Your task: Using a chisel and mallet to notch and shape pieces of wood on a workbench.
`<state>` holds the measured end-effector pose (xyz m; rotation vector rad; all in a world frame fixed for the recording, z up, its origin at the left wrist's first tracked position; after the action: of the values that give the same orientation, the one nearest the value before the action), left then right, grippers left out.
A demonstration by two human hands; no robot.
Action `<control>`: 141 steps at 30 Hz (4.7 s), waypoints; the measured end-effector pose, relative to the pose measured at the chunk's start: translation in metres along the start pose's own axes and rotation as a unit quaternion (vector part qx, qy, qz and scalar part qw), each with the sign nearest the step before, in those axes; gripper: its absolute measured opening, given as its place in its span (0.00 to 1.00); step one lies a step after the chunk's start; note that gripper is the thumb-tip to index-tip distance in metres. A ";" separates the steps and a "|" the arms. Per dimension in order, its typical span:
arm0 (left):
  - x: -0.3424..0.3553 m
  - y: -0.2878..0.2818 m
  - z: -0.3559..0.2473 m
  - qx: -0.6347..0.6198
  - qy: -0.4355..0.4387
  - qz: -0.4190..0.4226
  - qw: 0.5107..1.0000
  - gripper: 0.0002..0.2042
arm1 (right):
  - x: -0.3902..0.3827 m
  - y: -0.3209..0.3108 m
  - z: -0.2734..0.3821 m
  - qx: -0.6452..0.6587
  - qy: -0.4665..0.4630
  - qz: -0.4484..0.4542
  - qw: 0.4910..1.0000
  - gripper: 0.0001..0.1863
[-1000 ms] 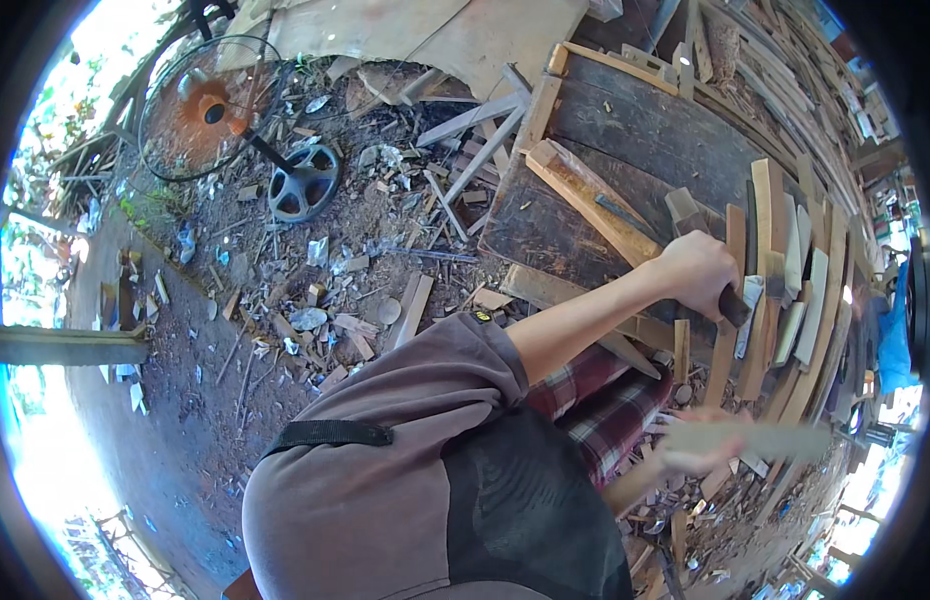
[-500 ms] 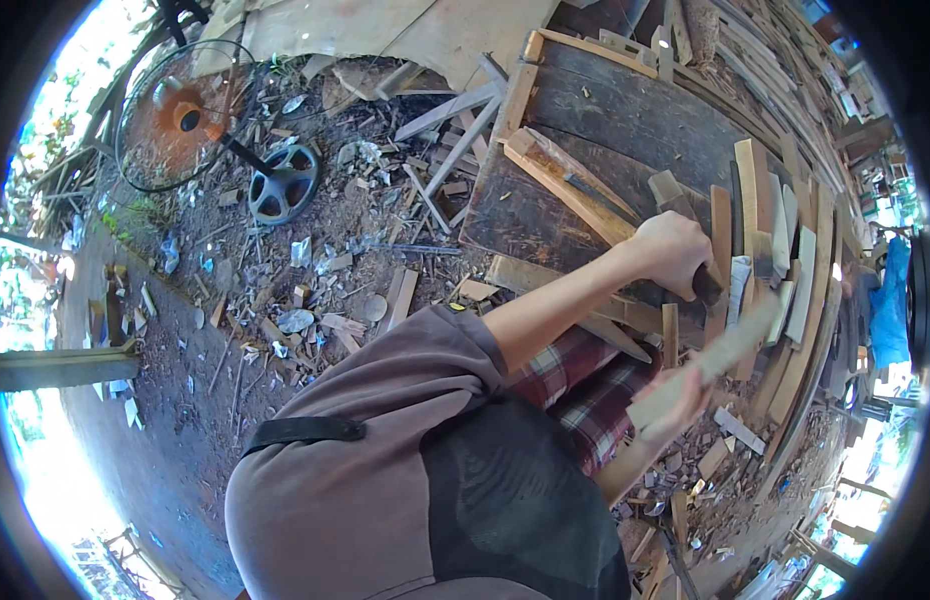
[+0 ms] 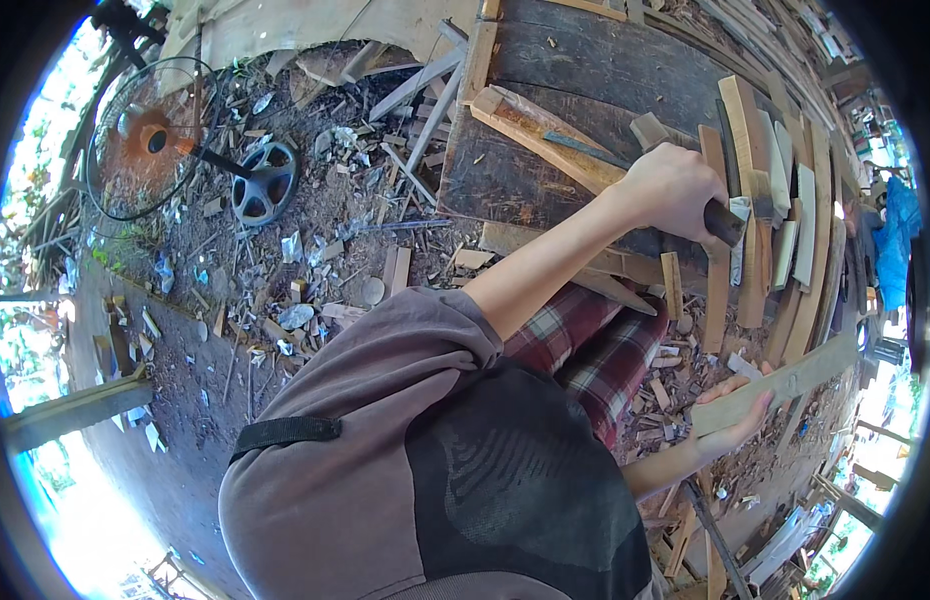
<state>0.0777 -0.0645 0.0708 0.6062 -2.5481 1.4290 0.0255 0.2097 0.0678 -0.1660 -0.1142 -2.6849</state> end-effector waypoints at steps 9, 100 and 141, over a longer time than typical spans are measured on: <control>-0.004 0.002 -0.002 0.005 0.043 -0.044 0.998 0.14 | 0.005 0.014 0.018 -0.075 -0.065 -0.056 0.993 0.31; -0.080 -0.023 -0.001 0.184 -0.103 0.093 0.973 0.28 | -0.049 -0.035 -0.057 0.061 0.006 -0.043 0.997 0.32; -0.128 -0.054 -0.008 0.107 0.030 -0.056 0.992 0.23 | -0.020 -0.012 -0.101 -0.145 0.060 0.124 0.980 0.33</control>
<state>0.2153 -0.0482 0.0752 0.7131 -2.2947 1.6660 0.0285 0.2180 -0.0360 -0.0992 0.3156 -2.4412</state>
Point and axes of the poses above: each hand's wrist, its own x-axis towards the middle knuckle, its own y-axis out of the palm, z = x × y, the point moved 3 cm from there along x, towards the middle knuckle, and after that the axes turned 7 degrees about z, right-handed, at the moved point
